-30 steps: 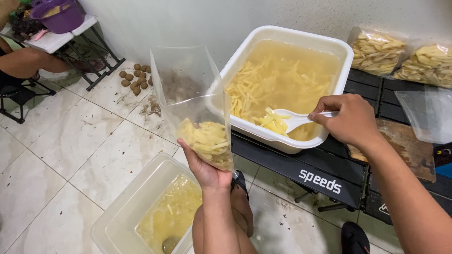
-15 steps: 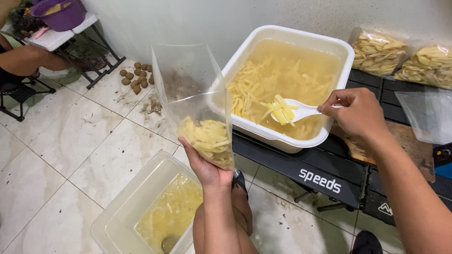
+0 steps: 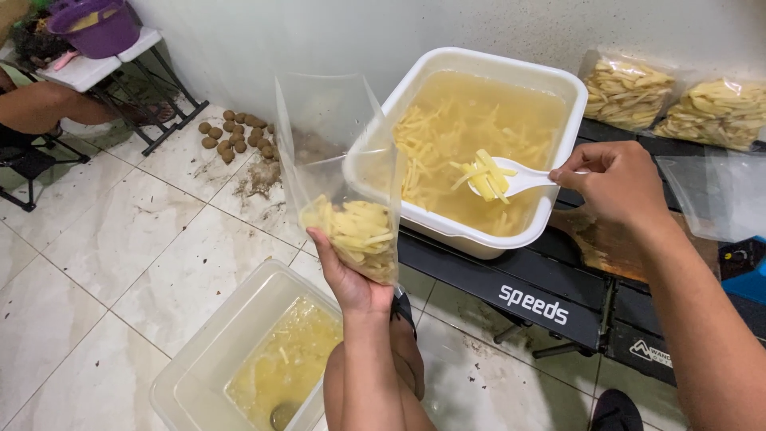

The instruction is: Scooping sliced food products from a water-filled container into a plastic bag using a spoon.

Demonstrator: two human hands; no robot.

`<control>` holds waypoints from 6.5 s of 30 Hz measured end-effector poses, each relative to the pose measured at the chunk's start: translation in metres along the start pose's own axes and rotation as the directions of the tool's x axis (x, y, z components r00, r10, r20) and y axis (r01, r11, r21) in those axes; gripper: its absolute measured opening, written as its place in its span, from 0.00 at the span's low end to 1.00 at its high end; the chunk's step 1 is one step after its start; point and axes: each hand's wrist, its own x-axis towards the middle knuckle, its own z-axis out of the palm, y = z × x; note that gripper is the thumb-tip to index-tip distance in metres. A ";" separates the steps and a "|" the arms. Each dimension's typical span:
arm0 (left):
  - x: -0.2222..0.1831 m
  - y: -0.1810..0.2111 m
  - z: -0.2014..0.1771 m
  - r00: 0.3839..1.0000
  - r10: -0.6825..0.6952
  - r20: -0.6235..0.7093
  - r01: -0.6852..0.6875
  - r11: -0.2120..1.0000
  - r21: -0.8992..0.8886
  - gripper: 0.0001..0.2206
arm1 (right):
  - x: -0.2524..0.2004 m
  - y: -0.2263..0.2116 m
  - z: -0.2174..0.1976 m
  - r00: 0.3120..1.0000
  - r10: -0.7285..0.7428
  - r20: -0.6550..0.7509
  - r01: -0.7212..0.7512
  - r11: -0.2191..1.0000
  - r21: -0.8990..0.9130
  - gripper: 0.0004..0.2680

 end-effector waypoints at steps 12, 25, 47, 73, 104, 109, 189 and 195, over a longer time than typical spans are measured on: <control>0.004 -0.014 -0.009 0.993 -0.081 0.089 0.075 0.994 0.076 0.48 | -0.010 0.004 -0.017 0.999 0.045 0.004 -0.045 0.999 0.019 0.08; -0.004 -0.044 -0.008 0.998 -0.026 0.063 0.003 0.938 0.348 0.51 | -0.012 0.014 -0.047 0.995 0.099 0.001 -0.099 0.993 -0.063 0.08; -0.017 -0.070 -0.005 0.995 -0.103 -0.004 0.099 0.942 0.321 0.51 | -0.026 -0.026 -0.137 0.973 -0.195 -0.124 0.215 0.960 0.180 0.07; -0.022 -0.094 -0.030 1.000 -0.030 0.002 0.029 0.962 0.270 0.40 | -0.063 -0.167 -0.057 0.920 -0.231 0.315 0.323 0.905 -0.278 0.09; -0.034 -0.095 -0.005 0.990 -0.121 -0.078 0.121 0.993 0.000 0.27 | -0.080 -0.179 -0.071 0.950 -0.168 0.264 0.154 0.985 0.073 0.06; -0.039 -0.092 0.011 0.979 -0.148 -0.138 0.148 0.989 -0.014 0.30 | -0.073 -0.168 -0.069 0.931 -0.319 0.178 0.313 0.948 0.059 0.07; -0.031 -0.079 0.029 0.993 0.034 -0.114 0.003 0.950 0.312 0.47 | -0.144 0.171 -0.097 0.997 0.069 -0.036 -0.012 0.594 0.804 0.13; -0.021 -0.082 0.025 0.988 -0.057 0.146 0.048 0.997 0.064 0.26 | -0.155 0.194 -0.091 0.993 0.119 0.010 -0.085 0.647 0.758 0.15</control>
